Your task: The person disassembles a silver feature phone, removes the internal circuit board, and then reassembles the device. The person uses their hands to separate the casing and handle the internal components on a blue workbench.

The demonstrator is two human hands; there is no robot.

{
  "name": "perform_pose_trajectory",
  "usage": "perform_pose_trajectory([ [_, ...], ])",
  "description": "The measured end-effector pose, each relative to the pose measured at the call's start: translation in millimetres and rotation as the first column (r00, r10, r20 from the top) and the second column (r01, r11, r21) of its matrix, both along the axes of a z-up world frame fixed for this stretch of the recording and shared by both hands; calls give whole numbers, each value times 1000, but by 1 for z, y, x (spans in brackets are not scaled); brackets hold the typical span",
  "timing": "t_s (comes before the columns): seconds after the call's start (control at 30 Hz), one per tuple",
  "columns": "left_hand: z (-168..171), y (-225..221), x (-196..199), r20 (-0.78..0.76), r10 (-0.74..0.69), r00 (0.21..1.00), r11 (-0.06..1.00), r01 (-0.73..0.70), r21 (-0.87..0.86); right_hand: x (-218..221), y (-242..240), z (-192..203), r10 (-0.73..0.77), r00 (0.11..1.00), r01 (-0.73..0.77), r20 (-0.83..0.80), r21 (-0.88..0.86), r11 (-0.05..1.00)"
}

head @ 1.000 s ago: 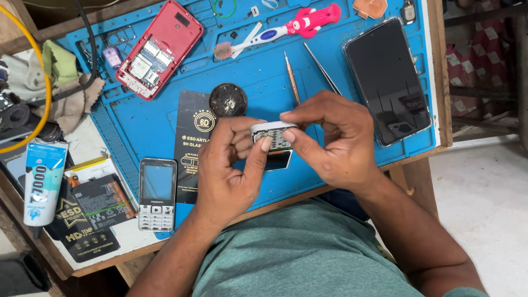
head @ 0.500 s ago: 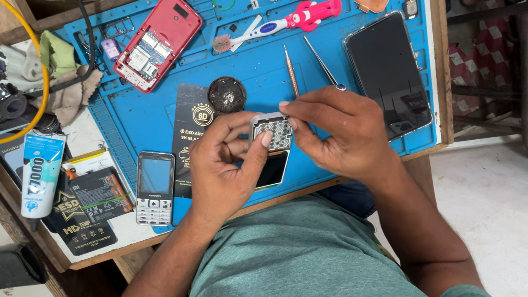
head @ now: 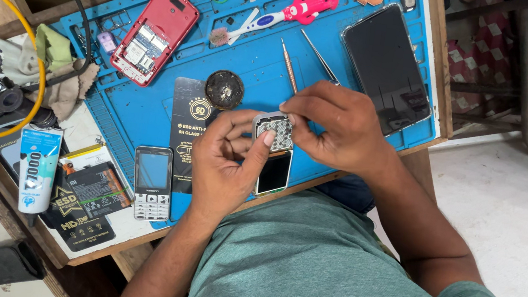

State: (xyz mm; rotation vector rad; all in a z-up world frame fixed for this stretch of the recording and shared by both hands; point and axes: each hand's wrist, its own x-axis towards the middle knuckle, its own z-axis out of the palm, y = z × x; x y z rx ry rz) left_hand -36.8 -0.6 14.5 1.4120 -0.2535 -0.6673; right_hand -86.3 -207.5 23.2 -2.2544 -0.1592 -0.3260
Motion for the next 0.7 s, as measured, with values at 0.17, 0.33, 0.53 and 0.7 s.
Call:
perform_pose_trajectory([
  [0.17, -1, 2, -1, 50, 26, 998, 999, -27, 25, -4, 2, -1, 20, 994, 14, -108, 301, 954],
  [0.33, 1, 8, -5, 136, 11, 991, 996, -22, 81, -12, 11, -2, 37, 973, 53, -229, 376, 925],
  [0.53, 7, 27, -11, 160, -68, 985, 974, 31, 224, -37, 36, -19, -5, 930, 163, -368, 399, 903],
  [0.7, 26, 59, -3, 235, -70, 969, 953, -5, 302, -40, 43, -47, 152, 909, 219, -389, 755, 618],
])
